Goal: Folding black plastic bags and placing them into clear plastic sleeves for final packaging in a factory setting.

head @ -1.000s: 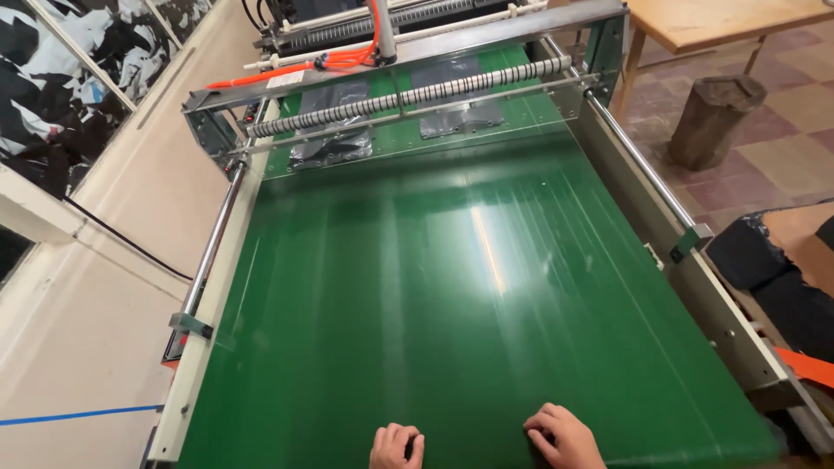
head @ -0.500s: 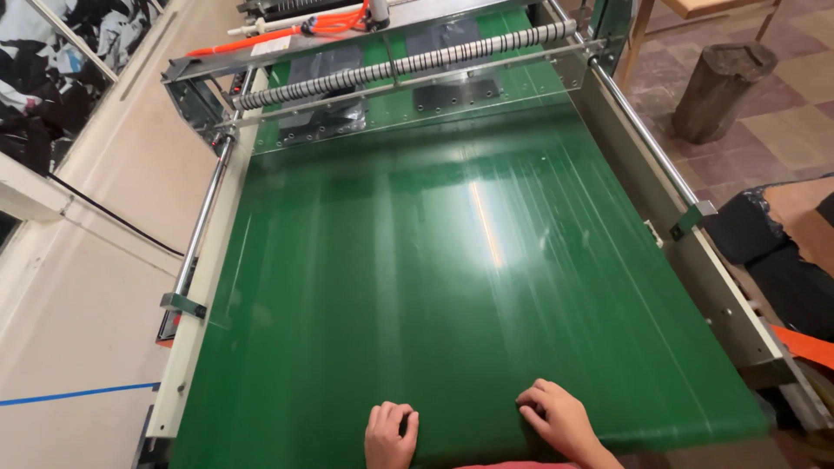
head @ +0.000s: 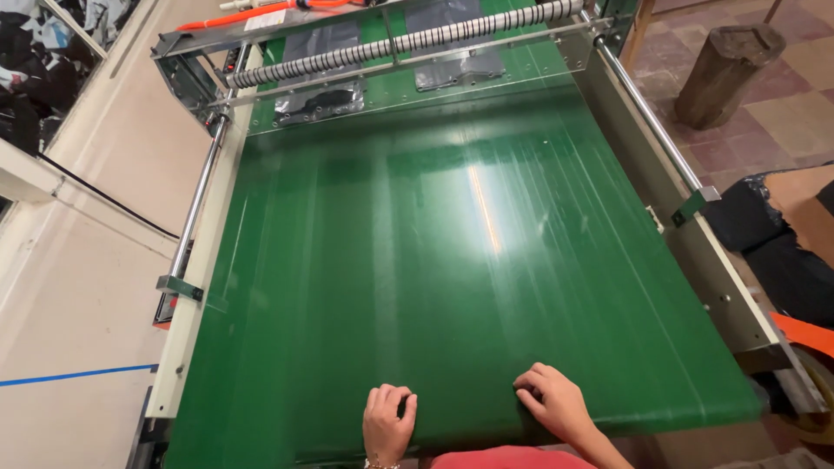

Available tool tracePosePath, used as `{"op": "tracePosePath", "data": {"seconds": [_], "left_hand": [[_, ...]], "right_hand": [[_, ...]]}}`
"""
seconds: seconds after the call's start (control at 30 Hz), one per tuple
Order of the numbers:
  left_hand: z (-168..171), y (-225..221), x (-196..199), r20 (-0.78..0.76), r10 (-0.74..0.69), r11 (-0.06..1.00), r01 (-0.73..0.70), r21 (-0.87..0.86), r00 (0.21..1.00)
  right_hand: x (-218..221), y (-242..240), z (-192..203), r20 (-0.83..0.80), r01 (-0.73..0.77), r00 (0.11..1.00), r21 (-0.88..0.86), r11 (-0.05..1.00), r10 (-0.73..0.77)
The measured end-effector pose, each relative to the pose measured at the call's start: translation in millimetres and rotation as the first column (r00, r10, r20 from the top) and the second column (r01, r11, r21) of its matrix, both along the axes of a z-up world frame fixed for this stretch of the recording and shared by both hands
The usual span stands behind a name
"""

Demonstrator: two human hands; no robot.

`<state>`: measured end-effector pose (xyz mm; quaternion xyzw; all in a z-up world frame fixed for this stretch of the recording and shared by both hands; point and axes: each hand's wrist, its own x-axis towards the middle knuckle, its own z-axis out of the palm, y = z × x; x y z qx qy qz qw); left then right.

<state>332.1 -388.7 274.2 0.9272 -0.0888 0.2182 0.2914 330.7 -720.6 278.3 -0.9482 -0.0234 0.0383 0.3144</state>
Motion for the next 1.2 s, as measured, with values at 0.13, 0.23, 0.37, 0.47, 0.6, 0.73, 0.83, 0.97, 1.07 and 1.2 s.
{"op": "tracePosePath", "data": {"seconds": [0.13, 0.23, 0.37, 0.47, 0.6, 0.73, 0.83, 0.97, 1.07, 1.2], "left_hand": [[-5.0, 1.5, -0.1, -0.021, 0.001, 1.0, 0.0, 0.025, 1.0], [-1.1, 0.6, 0.0, -0.015, -0.002, 1.0, 0.002, 0.007, 1.0], [-0.3, 0.1, -0.4, -0.003, -0.007, 1.0, 0.007, 0.018, 1.0], [1.2, -0.3, 0.2, 0.008, -0.008, 1.0, 0.008, 0.014, 1.0], [0.0, 0.3, -0.2, -0.015, 0.001, 1.0, -0.001, 0.012, 1.0], [6.7, -2.8, 3.1, -0.06, -0.005, 0.999, 0.002, -0.047, 0.998], [12.1, -10.9, 9.1, -0.151, -0.06, 0.992, 0.043, -0.116, 0.987], [37.4, -32.0, 18.4, -0.229, -0.131, 0.981, 0.093, -0.169, 0.965], [50.2, -43.8, 23.5, -0.194, -0.229, 0.962, 0.19, -0.198, 0.954], [62.5, -53.2, 24.1, -0.171, -0.31, 0.94, 0.275, -0.2, 0.935]], "right_hand": [[-1.1, 0.7, 4.3, 0.018, -0.005, 1.0, -0.005, 1.0, 0.005], [-1.0, 0.3, 3.1, 0.013, -0.004, 1.0, -0.001, 1.0, 0.004], [-1.8, -0.7, -2.8, 0.03, -0.006, 1.0, 0.016, 1.0, 0.005], [-1.7, -0.2, -2.8, 0.029, -0.005, 1.0, -0.01, 1.0, 0.006], [-2.0, -1.5, 0.9, 0.04, -0.021, 0.999, 0.035, 0.999, 0.02], [2.0, -12.1, 7.7, 0.022, 0.0, 1.0, 0.302, 0.953, -0.007], [10.1, -24.8, 5.8, 0.019, 0.067, 0.997, 0.396, 0.916, -0.081], [17.6, -37.9, 20.3, -0.082, 0.19, 0.982, 0.472, 0.861, -0.172], [20.1, -46.6, 20.3, -0.131, 0.281, 0.959, 0.525, 0.803, -0.25], [16.7, -51.5, 28.6, -0.138, 0.329, 0.943, 0.542, 0.774, -0.304]]}}
